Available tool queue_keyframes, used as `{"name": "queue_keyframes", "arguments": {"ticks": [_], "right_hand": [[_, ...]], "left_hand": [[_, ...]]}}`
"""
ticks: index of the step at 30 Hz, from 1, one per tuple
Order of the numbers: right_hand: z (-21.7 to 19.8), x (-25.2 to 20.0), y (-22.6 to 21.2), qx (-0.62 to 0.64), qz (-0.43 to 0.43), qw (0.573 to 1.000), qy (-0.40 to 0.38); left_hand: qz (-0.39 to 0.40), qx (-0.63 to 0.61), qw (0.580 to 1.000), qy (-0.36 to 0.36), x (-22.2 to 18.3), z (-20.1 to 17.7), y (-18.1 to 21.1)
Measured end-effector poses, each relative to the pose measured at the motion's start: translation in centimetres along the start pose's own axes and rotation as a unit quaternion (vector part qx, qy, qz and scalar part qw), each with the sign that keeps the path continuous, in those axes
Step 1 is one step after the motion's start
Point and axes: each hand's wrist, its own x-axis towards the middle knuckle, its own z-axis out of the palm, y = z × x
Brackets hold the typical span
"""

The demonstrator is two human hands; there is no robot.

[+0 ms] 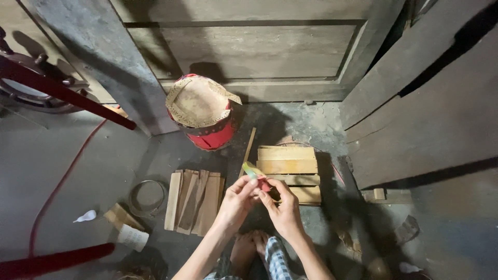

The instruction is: The person is bending thin wooden strips into circular shapes and then gathering and stacking flat wooden slats on the floor of a workshop.

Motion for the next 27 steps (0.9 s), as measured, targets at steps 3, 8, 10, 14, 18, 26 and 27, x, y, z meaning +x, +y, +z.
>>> {"name": "queue_keyframes", "arguments": {"ticks": [3,8,10,14,18,26,27], "right_hand": [[-1.0,0.0,-0.8,-0.001,0.008,0.999,-0.034],[-0.5,-0.4,1.8,0.016,0.000,1.000,0.024],[-0.6,-0.4,2.6,0.032,0.013,0.998,0.058],[-1.6,0.3,3.9,0.321,0.181,0.915,0.166],[-1.0,0.4,6.0,0.507,0.264,0.805,0.160],[-0.7,0.5,5.8,0.521,0.295,0.791,0.123],[-0.7,0.5,5.8,0.527,0.307,0.785,0.112]], "left_hand": [[-0.014,-0.016,0.999,0.026,0.1,-0.8,0.5],[0.011,0.024,1.000,0.010,0.1,-0.3,0.7],[0.026,0.071,0.997,-0.020,-0.6,0.5,1.6],[0.193,0.306,0.918,0.164,-0.7,-0.2,2.7],[0.053,0.236,0.962,0.131,1.0,-1.3,2.4],[-0.099,-0.085,0.989,0.062,1.9,-2.3,1.3],[-0.125,-0.113,0.984,0.057,1.9,-2.4,1.2]]}}
